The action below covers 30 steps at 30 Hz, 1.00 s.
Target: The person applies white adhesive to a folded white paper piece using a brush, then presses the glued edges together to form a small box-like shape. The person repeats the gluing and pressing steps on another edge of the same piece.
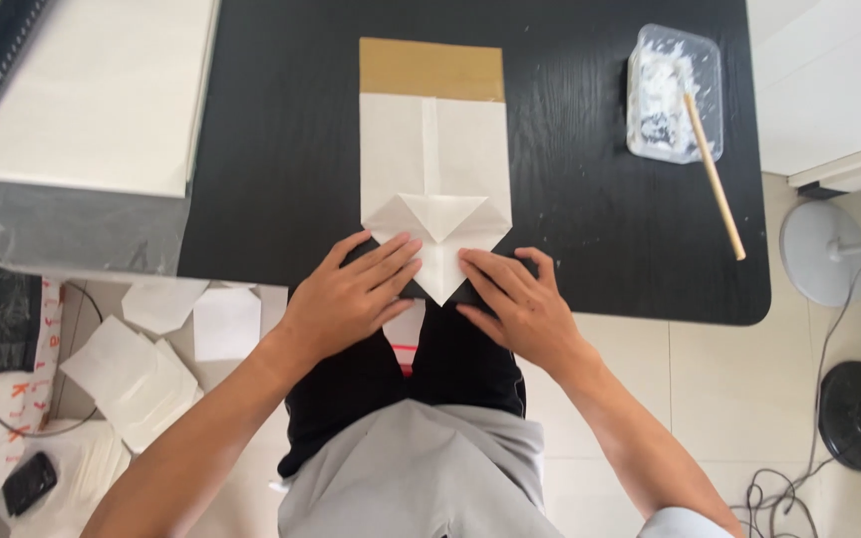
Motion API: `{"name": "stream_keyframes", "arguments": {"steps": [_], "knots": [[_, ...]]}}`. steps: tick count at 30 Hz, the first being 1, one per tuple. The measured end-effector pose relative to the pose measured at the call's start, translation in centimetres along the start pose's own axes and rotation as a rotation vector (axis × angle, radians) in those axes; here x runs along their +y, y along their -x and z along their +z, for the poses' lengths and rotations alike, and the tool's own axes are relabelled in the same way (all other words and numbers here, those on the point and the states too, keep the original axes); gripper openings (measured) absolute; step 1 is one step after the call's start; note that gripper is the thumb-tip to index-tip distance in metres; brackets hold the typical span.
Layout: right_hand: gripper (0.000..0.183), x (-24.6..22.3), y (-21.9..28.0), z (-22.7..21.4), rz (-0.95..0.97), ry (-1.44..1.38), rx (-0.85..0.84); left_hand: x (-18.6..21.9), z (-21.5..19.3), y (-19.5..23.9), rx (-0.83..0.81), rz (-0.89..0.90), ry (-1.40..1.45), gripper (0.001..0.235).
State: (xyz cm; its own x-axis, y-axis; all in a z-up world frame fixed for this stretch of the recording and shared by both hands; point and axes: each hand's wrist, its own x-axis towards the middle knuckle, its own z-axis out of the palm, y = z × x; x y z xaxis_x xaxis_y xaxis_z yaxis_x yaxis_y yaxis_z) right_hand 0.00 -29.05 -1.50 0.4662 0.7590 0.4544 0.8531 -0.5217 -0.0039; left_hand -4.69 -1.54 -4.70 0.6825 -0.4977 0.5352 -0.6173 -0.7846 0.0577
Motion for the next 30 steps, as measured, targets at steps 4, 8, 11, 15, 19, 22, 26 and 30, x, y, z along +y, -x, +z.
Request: {"name": "stream_keyframes", "arguments": {"steps": [4, 8, 11, 15, 19, 22, 26, 30], "knots": [[0.031, -0.6, 0.8, 0.7, -0.019, -0.007, 0.066, 1.0, -0.9, 0.1, 0.11, 0.011, 0.04, 0.03], [0.015, -1.1, 0.9, 1.2, -0.04, -0.038, 0.3, 1.6, -1.2, 0.1, 0.257, 0.029, 0.084, 0.012], [0.009, -1.0, 1.3, 2.1, -0.047, -0.084, 0.379, 1.8, -1.1, 0.4, 0.314, 0.033, 0.105, 0.011], [0.002, -0.9, 2.4, 3.1, -0.032, -0.19, 0.451, 2.4, -0.6, 0.8, 0.405, 0.03, 0.157, 0.015], [0.003, -1.3, 2.5, 2.8, -0.026, -0.214, 0.483, 3.0, -0.3, 0.6, 0.482, 0.017, 0.154, 0.009], [0.001, -1.4, 2.4, 2.5, -0.014, -0.23, 0.481, 3.2, -0.5, 0.4, 0.509, 0.011, 0.155, 0.008], [0.003, -1.4, 1.5, 1.2, 0.088, -0.332, 0.402, 3.3, -0.9, -0.2, 0.543, -0.027, 0.212, 0.006], [0.003, -2.0, 0.5, -0.8, 0.248, -0.445, 0.274, 3.6, -0.6, -0.1, 0.466, -0.141, 0.268, 0.004]]}}
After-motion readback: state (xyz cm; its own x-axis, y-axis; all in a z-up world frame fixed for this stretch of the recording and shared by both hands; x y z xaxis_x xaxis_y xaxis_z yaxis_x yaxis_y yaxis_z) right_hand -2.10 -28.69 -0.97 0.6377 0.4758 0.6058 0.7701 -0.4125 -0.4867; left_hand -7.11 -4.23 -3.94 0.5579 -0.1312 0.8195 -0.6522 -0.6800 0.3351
